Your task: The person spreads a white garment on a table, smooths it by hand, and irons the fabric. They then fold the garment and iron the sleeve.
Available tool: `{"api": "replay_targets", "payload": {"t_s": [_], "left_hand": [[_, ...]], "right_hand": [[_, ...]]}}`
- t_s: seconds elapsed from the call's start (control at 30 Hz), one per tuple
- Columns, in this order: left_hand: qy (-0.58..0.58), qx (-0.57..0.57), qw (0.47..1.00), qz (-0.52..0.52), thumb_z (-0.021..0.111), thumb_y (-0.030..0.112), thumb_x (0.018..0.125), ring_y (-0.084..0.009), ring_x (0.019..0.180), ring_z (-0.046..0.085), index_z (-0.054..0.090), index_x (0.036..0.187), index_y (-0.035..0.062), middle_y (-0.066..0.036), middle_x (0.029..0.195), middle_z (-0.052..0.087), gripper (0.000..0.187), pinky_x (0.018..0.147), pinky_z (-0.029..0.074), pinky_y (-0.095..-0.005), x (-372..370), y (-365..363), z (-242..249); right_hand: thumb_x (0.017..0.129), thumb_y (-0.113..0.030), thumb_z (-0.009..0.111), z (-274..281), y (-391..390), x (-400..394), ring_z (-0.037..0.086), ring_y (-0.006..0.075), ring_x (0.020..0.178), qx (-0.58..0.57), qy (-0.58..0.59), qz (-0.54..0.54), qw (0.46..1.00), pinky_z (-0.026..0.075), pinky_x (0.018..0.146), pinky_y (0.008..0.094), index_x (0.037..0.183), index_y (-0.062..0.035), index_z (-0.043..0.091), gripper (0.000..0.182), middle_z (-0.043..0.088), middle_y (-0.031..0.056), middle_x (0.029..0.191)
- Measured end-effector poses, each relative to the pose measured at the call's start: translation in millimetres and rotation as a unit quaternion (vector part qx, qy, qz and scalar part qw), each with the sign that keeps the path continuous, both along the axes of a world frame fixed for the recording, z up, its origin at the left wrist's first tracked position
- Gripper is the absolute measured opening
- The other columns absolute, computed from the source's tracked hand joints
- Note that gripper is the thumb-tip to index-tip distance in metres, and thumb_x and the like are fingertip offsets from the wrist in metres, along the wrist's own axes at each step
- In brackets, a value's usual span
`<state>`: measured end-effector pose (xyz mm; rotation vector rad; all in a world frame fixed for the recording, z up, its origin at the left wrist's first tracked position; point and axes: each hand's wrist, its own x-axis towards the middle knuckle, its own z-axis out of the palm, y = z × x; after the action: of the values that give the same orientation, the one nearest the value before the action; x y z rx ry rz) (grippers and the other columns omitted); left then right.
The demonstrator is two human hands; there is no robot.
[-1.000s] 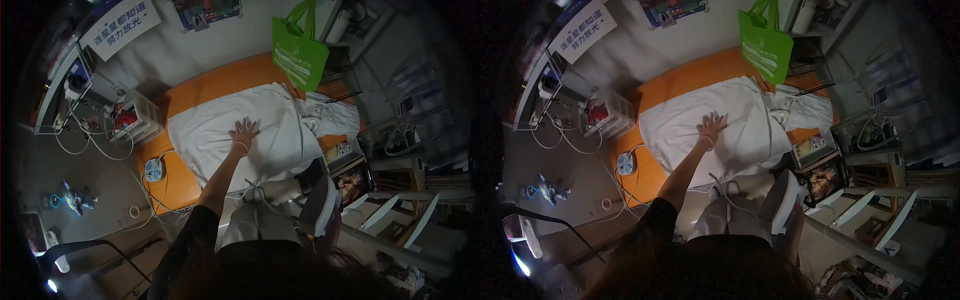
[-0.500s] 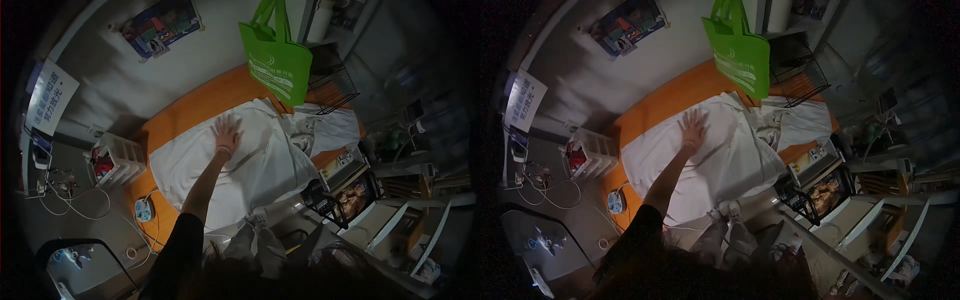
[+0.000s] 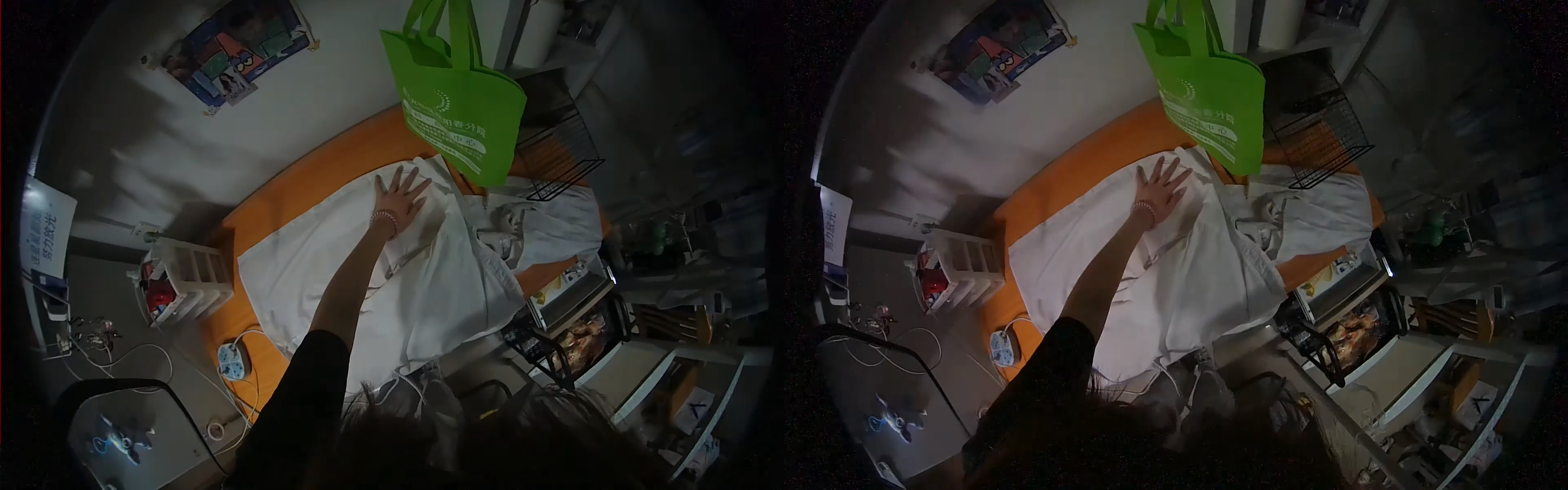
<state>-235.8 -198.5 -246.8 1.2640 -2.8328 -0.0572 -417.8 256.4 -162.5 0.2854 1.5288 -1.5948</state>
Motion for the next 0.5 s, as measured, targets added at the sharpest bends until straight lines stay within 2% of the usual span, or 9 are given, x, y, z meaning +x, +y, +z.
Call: {"api": "replay_targets", "payload": {"t_s": [0.1,0.17,0.2,0.23,0.4,0.43,0.5], "left_hand": [[-0.001,-0.016,1.000,-0.008,0.035,0.045,0.100,-0.0274,0.148,0.012,0.025,0.150,0.0389,0.003,0.161,0.016,0.052,0.109,0.010,-0.0703,4,-15,-6],[-0.024,-0.023,0.999,-0.007,0.026,0.048,0.101,-0.0260,0.149,0.010,0.024,0.150,0.0414,0.005,0.161,0.014,0.050,0.110,0.007,-0.0699,8,-26,-3],[-0.027,-0.020,0.999,-0.007,0.032,0.044,0.101,-0.0270,0.148,0.011,0.024,0.151,0.0391,0.004,0.161,0.015,0.051,0.111,0.011,-0.0683,9,-32,-1],[-0.028,-0.015,0.999,-0.008,0.032,0.044,0.101,-0.0270,0.148,0.011,0.024,0.151,0.0391,0.004,0.161,0.015,0.051,0.111,0.011,-0.0683,12,-40,-1],[-0.079,-0.028,0.996,-0.028,0.031,0.043,0.101,-0.0245,0.148,0.011,0.024,0.151,0.0387,0.005,0.161,0.014,0.050,0.113,0.011,-0.0642,26,-76,-2],[-0.073,-0.059,0.995,-0.039,0.025,0.048,0.101,-0.0226,0.149,0.012,0.023,0.151,0.0418,0.007,0.161,0.015,0.050,0.111,0.012,-0.0655,29,-86,-10],[-0.070,-0.056,0.995,-0.044,0.025,0.047,0.101,-0.0222,0.148,0.013,0.023,0.150,0.0417,0.007,0.161,0.016,0.050,0.112,0.012,-0.0652,36,-100,-15]], "right_hand": [[0.098,-0.037,0.052,3,-12,2,0.056,0.0292,0.111,0.016,0.004,-0.005,1.000,0.046,0.091,0.0439,0.145,-0.0050,0.037,0.059,0.054,0.0177,0.127],[0.098,-0.037,0.052,5,-16,4,0.056,0.0292,0.111,0.033,0.006,-0.006,0.999,0.046,0.091,0.0438,0.145,-0.0050,0.037,0.059,0.054,0.0178,0.127],[0.098,-0.037,0.052,7,-17,4,0.056,0.0292,0.111,0.042,0.007,-0.005,0.999,0.046,0.091,0.0438,0.145,-0.0051,0.037,0.059,0.054,0.0178,0.127],[0.098,-0.037,0.052,8,-19,5,0.056,0.0293,0.111,0.050,0.009,-0.007,0.999,0.046,0.091,0.0438,0.145,-0.0051,0.037,0.059,0.054,0.0178,0.127],[0.098,-0.037,0.052,9,-26,8,0.056,0.0293,0.110,0.093,0.016,-0.019,0.995,0.047,0.090,0.0437,0.145,-0.0053,0.037,0.059,0.054,0.0178,0.127],[0.098,-0.037,0.052,8,-28,10,0.056,0.0293,0.110,0.100,0.016,-0.022,0.995,0.047,0.090,0.0437,0.145,-0.0053,0.036,0.059,0.054,0.0178,0.127],[0.098,-0.038,0.052,6,-32,13,0.056,0.0293,0.110,0.113,0.017,-0.028,0.993,0.047,0.090,0.0437,0.145,-0.0054,0.036,0.060,0.055,0.0179,0.127]]}}
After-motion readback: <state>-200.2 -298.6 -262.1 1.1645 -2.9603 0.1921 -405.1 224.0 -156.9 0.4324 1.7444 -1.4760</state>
